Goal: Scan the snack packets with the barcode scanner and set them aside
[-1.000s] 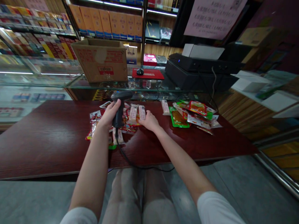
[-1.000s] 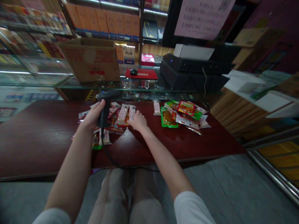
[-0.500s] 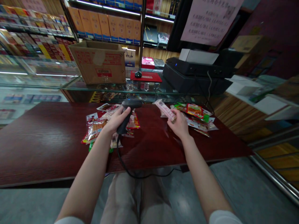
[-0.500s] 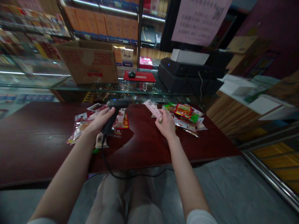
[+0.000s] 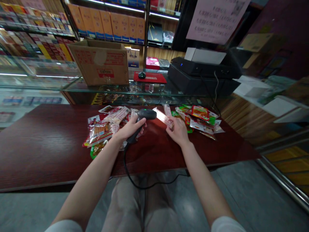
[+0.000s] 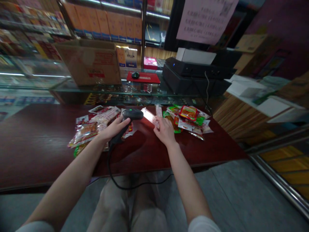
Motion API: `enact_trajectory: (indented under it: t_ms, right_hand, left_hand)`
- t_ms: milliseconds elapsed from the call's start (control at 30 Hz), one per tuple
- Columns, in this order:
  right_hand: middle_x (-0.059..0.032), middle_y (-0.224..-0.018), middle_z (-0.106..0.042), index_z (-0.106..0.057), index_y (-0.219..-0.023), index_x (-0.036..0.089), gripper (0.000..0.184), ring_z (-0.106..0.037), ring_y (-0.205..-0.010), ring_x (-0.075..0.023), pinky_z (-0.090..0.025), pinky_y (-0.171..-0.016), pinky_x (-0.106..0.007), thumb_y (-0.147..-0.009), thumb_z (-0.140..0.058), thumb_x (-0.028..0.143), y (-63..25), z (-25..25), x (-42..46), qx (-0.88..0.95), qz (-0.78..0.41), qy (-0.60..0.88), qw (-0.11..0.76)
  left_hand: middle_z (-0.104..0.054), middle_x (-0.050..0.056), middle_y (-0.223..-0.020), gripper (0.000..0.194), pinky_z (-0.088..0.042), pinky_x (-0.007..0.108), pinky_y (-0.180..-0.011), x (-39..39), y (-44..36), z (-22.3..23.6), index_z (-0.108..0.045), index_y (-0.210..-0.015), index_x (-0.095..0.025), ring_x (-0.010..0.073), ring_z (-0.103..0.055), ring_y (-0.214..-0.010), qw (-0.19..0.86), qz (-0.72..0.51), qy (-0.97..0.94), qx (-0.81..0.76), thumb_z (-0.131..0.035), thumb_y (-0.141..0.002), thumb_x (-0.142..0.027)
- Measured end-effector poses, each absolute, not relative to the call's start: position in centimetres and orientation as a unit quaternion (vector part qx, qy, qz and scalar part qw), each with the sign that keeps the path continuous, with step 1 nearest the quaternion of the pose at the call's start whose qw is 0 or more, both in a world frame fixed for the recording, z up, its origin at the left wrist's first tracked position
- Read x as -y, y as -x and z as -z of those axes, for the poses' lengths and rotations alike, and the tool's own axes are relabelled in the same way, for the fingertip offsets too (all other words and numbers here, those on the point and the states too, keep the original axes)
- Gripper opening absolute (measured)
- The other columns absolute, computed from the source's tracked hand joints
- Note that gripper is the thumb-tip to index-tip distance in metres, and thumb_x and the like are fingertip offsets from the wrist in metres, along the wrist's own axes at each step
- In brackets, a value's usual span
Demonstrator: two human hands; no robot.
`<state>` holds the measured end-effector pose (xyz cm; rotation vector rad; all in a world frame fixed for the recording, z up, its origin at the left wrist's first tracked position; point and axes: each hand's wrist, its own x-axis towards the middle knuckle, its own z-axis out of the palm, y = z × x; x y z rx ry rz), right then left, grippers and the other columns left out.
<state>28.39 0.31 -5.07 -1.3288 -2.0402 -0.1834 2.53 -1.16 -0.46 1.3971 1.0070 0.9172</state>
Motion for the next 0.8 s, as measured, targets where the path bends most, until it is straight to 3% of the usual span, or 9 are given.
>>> enact_trajectory:
  t_ms: [233,433,567,700,800]
  right_hand:
    - [-0.0141,-0.122,-0.068,-0.058,-0.122,0.019,0.038,-0.061,-0.11,-0.0316,-0.042,-0.101,-0.047,-0.084,-0.055,0.021,-29.1,4.3,-0.4,0.766,0.11,0.53,0.347]
    - [-0.0171,-0.12,-0.067,-0.059,-0.122,0.019,0.038,-0.054,-0.113,-0.0367,-0.033,-0.1,-0.057,-0.086,-0.051,0.026,-32.3,0.7,-1.8,0.631,0.178,0.644,0.395]
    - [-0.0199,-0.114,-0.067,-0.064,-0.11,0.017,0.031,-0.051,-0.114,-0.0383,-0.029,-0.1,-0.066,-0.084,-0.05,0.025,-34.8,-0.4,-2.8,0.589,0.166,0.702,0.364]
    - [-0.0259,-0.139,-0.053,-0.062,-0.113,0.013,0.034,-0.041,-0.13,-0.0407,-0.023,-0.104,-0.071,-0.084,-0.055,0.028,-34.9,-0.6,-2.2,0.59,0.187,0.7,0.356]
    - [-0.0249,-0.145,-0.047,-0.056,-0.124,0.012,0.041,-0.037,-0.137,-0.0379,-0.025,-0.11,-0.064,-0.087,-0.055,0.028,-31.7,-0.2,-1.1,0.647,0.17,0.645,0.369]
  left_hand:
    - [-0.063,0.0,-0.06,0.061,-0.042,0.02,-0.041,0.9,-2.2,0.4,-0.058,-0.096,-0.016,0.0099,-0.053,-0.045,0.565,-0.436,-0.551,-0.433,-0.067,-0.075,-0.072]
    - [-0.066,0.0,-0.068,0.052,-0.046,0.02,-0.045,0.2,-1.3,0.5,-0.057,-0.101,-0.016,0.0101,-0.058,-0.05,0.557,-0.466,-0.509,-0.462,-0.074,-0.077,-0.059]
    - [-0.064,-0.002,-0.067,0.047,-0.047,0.019,-0.047,-0.2,-0.8,0.9,-0.058,-0.099,-0.017,0.0096,-0.059,-0.052,0.559,-0.474,-0.5,-0.462,-0.077,-0.075,-0.053]
    - [-0.064,-0.002,-0.069,0.045,-0.047,0.02,-0.045,-0.8,0.3,0.8,-0.058,-0.098,-0.018,0.0105,-0.059,-0.053,0.55,-0.532,-0.473,-0.437,-0.078,-0.075,-0.051]
    - [-0.064,-0.002,-0.067,0.042,-0.046,0.022,-0.044,-1.2,1.3,0.2,-0.057,-0.097,-0.019,0.0101,-0.057,-0.048,0.535,-0.592,-0.428,-0.425,-0.074,-0.079,-0.052]
